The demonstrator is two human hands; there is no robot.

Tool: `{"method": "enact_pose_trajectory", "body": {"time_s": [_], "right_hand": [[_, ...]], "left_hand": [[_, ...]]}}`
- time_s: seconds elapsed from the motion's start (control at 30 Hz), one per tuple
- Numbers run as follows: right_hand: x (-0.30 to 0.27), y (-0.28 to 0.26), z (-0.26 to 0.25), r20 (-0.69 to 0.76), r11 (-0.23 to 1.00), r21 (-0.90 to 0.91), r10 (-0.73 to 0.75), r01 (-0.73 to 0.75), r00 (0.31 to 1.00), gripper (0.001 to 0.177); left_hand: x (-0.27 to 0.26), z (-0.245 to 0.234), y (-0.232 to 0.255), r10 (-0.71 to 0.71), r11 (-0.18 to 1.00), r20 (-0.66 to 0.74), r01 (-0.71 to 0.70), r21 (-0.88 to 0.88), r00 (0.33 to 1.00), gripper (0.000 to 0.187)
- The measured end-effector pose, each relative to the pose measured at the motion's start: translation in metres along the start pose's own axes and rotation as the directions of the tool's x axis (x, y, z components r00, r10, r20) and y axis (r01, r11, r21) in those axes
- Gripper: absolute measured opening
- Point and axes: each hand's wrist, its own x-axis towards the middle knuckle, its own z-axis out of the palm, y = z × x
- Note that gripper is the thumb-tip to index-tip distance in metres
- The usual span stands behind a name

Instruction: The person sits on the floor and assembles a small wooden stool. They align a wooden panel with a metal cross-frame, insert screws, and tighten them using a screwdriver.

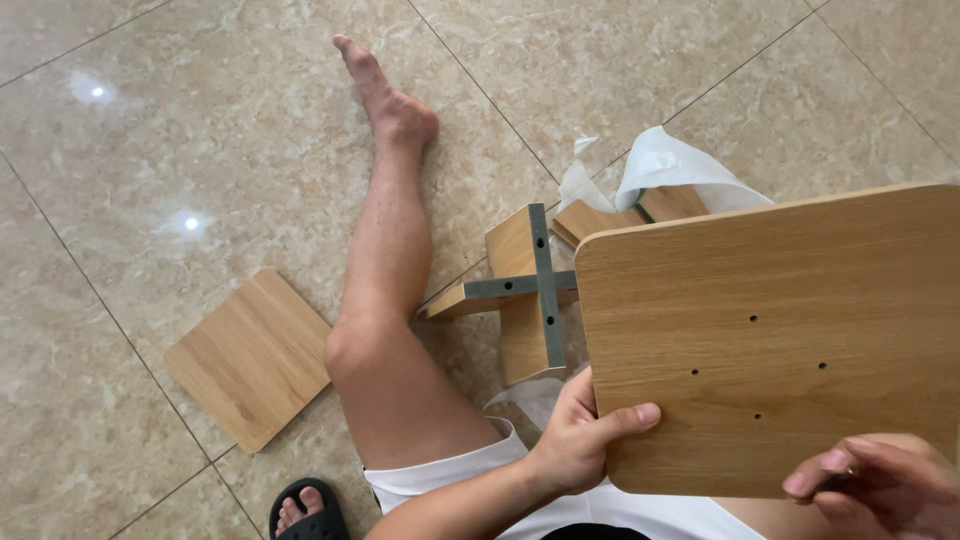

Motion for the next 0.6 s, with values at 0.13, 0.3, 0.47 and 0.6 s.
{"method": "enact_pose_trajectory", "body": {"time_s": [0.13, 0.3, 0.47, 0.6], "right_hand": [[0.010, -0.004, 0.005, 0.019, 0.998, -0.062, 0.012, -0.010, 1.000, 0.036], [0.052, -0.011, 0.023, 0.127, 0.948, -0.273, -0.132, 0.163, 0.983, 0.022], [0.062, -0.011, 0.076, -0.114, 0.951, -0.294, -0.136, 0.097, 0.984, 0.022], [0.071, -0.013, 0.095, -0.035, 0.904, -0.395, -0.196, 0.166, 0.980, 0.025]], "left_hand": [[0.001, -0.004, -0.001, -0.001, 0.998, -0.023, 0.002, 0.055, 1.000, 0.041], [0.001, -0.005, -0.009, 0.106, 0.962, -0.018, -0.098, 0.253, 0.994, 0.036], [-0.004, 0.002, -0.012, 0.190, 0.872, -0.004, -0.166, 0.461, 0.982, 0.028], [-0.004, 0.006, -0.008, 0.238, 0.796, -0.032, -0.176, 0.579, 0.971, 0.026]]}}
